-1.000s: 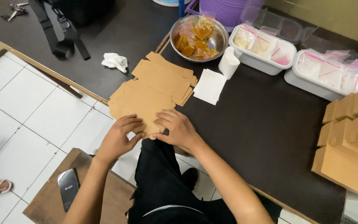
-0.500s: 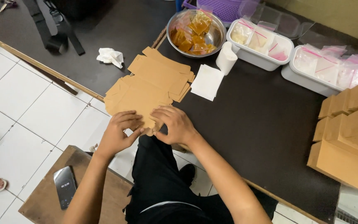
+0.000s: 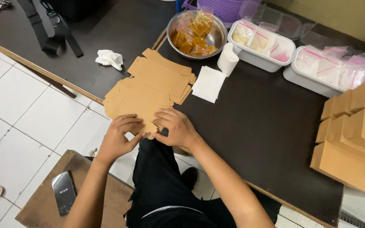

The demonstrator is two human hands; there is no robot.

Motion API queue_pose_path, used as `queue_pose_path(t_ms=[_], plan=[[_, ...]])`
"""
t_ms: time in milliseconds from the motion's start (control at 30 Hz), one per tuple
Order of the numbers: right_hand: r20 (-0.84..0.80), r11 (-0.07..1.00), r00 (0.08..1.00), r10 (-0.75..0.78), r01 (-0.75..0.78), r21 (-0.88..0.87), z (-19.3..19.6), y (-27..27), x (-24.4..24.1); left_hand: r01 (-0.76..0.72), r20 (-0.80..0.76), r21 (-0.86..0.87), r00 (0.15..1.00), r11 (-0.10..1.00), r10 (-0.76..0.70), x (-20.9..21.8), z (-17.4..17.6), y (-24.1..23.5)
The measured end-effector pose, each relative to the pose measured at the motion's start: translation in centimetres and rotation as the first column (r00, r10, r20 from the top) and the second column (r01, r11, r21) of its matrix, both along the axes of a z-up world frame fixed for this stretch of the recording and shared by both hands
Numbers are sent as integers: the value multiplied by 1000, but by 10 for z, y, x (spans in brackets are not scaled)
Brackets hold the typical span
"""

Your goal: The person folds a flat cardboard piece into a small box, places a white paper inside, and adds two small sealed packets of food. The person closes the box and stacks it with others, then begins folding another flat cardboard piece.

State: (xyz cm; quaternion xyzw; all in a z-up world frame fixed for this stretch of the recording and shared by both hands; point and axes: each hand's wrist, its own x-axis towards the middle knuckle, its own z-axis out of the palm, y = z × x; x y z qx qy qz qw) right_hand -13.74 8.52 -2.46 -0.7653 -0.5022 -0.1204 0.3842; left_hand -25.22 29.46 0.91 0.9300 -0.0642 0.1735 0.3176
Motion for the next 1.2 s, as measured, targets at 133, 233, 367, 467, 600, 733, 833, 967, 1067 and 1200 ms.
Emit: queue_pose_path(t_ms=[133, 233, 367, 467, 600, 733, 833, 967, 1067, 1200], plan=[[-53, 1000, 999, 3, -3, -5, 2, -1, -1, 2, 3, 17, 1000, 1000, -2, -2, 1, -3], [-69, 1000, 997, -23, 22, -6, 2, 1, 1, 6, 36, 52, 999, 999, -8, 0, -2, -2], [-62, 997, 995, -83, 82, -11, -1, 4, 0, 4, 59, 82, 998, 997, -9, 0, -5, -4], [93, 998, 993, -68, 67, 9, 9, 5, -5, -29, 88, 70, 996, 997, 23, 2, -2, -11], [191, 990, 973, -130, 117, 79, -9, 8, -3, -70, 207, 116, 977, 991, 45, 9, -18, -13], [149, 984, 981, -128, 107, 139, -2, 6, 0, -224, 417, 242, 903, 944, 107, 16, -11, -16], [111, 980, 983, -149, 131, 151, -2, 4, 1, -269, 524, 346, 850, 899, 53, 27, 10, -23], [-46, 968, 985, -166, 172, 185, -4, 3, 4, -191, 503, 481, 860, 856, -91, 45, 35, -35], [-120, 967, 979, -168, 187, 173, -6, -2, 7, -138, 365, 526, 928, 839, -77, 49, 47, -39], [-127, 970, 976, -177, 195, 147, 3, -4, 7, -56, 120, 429, 993, 902, 4, 39, 48, -36]])
